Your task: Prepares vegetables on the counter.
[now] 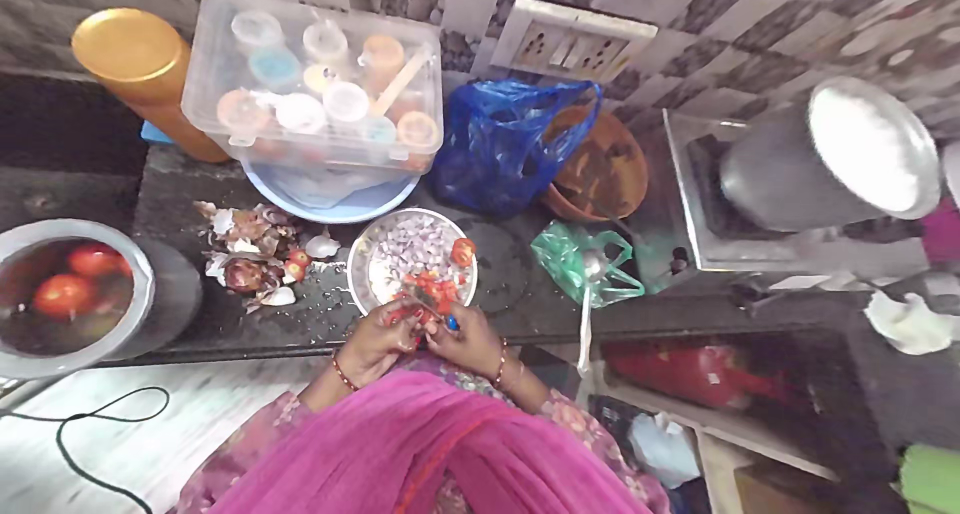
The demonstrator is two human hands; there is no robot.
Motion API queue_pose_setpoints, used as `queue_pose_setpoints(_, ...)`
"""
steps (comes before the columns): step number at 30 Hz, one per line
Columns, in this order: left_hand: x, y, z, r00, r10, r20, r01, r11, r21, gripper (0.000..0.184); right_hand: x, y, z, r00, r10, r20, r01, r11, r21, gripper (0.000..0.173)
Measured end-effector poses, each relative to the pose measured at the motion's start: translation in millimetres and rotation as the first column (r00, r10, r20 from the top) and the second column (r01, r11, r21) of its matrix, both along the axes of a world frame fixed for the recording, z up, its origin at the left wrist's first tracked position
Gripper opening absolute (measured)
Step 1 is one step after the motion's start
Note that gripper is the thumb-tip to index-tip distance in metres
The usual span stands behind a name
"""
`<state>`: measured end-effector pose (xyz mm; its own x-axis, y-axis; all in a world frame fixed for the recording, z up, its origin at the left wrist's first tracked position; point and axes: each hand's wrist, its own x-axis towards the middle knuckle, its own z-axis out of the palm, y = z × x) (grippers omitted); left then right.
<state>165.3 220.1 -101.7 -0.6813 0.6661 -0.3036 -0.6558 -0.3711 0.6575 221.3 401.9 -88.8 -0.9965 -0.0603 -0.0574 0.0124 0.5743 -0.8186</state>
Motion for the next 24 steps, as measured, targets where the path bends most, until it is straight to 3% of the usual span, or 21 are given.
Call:
queue_pose_setpoints(6,0.7,-13.5,-2.6,0.989,-0.145,-0.003,0.145,0.989,-0.010,0.033,-7.1,6.4,12.4,0.990,0.087,0.112,-0.098,0.991,0.096,0.063)
queue_pose_setpoints(14,6.5,-9.8,3.7,0.994,-0.106,0.001,0.105,0.994,-0.027,0.025,-2.6,4.5,11.6,0.990,0.126,0.070,-0.135,0.980,0.149,0.057)
queue_pose_setpoints(18,6.2,-7.8,3.8,0.994,-0.114,-0.006,0.114,0.993,0.039,0.022,0.6,4.7,13.7,0.988,0.113,0.106,-0.131,0.974,0.186,0.057)
queue_pose_setpoints(24,10.1,-5.9,7.4,0.995,-0.095,-0.007,0.095,0.995,-0.023,0.024,9.7,-0.6,9.2,0.997,0.061,0.047,-0.070,0.974,0.214,0.053)
